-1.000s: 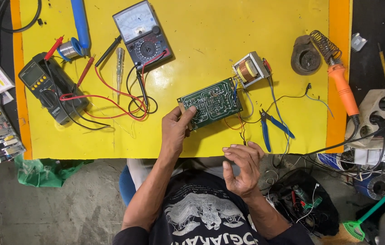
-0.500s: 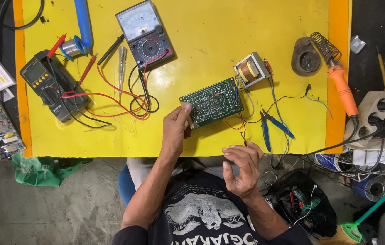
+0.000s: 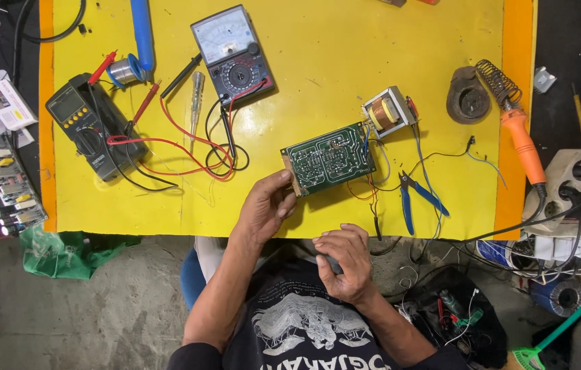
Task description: The person holds a green circuit board and uses a soldering iron to work on the components. They manipulate the board and apply the soldering iron to specific points on the circuitry.
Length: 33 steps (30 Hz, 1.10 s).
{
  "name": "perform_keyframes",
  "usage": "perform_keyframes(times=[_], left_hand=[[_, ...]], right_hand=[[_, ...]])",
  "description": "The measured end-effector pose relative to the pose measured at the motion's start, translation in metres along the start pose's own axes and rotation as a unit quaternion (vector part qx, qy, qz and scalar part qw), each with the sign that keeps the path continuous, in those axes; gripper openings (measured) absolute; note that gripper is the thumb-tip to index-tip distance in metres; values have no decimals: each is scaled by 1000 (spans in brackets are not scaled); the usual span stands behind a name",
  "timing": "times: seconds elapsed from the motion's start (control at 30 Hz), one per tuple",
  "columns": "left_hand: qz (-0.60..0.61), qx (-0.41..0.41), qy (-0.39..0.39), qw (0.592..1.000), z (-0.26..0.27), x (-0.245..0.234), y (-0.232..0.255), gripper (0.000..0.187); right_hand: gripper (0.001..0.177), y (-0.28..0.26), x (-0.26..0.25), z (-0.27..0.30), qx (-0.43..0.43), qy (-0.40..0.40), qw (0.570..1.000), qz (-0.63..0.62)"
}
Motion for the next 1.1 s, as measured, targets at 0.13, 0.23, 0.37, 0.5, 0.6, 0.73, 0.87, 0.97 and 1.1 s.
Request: perform_keyframes(times=[0.13, 0.23, 0.37, 0.5, 0.6, 0.73, 0.87, 0.97, 1.1], left_hand=[[6, -11, -17, 1000, -3, -7, -2, 18], [14, -17, -29, 999, -3, -9, -2, 17], [16, -26, -36, 999, -4, -12, -4, 14], [5, -16, -46, 999, -5, -14, -6, 24], [11, -19, -48, 999, -5, -13, -7, 32], [18, -25, -47, 998, -8, -18, -10, 37], [23, -25, -46, 998, -8, -18, -10, 37], [26, -27, -46, 998, -10, -25, -16, 37], [33, -20, -49, 998, -3, -11, -5, 33]], right_hand=[[14, -1, 2, -5, 3, -17, 1000, -9], [15, 5, 7, -3, 1, -19, 1000, -7], [15, 13, 17, -4, 21, -38, 999, -20], [15, 24, 26, -3, 76, -55, 993, -79], [15, 19, 28, -17, 112, -71, 987, -88], [14, 23, 31, -13, 131, -78, 985, -77], [15, 24, 32, -11, 137, -84, 984, -72], [15, 24, 33, -10, 138, -87, 984, -69], [14, 24, 34, -11, 134, -89, 985, -65]])
Point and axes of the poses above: each hand's wrist, its own z-axis away from the middle knuckle, its own x-axis out of the palm, y = z × x, the point moved 3 cm from there along -z, towards the middle knuckle, and after that the axes turned 1 degree about z, right-handed, at the moved point
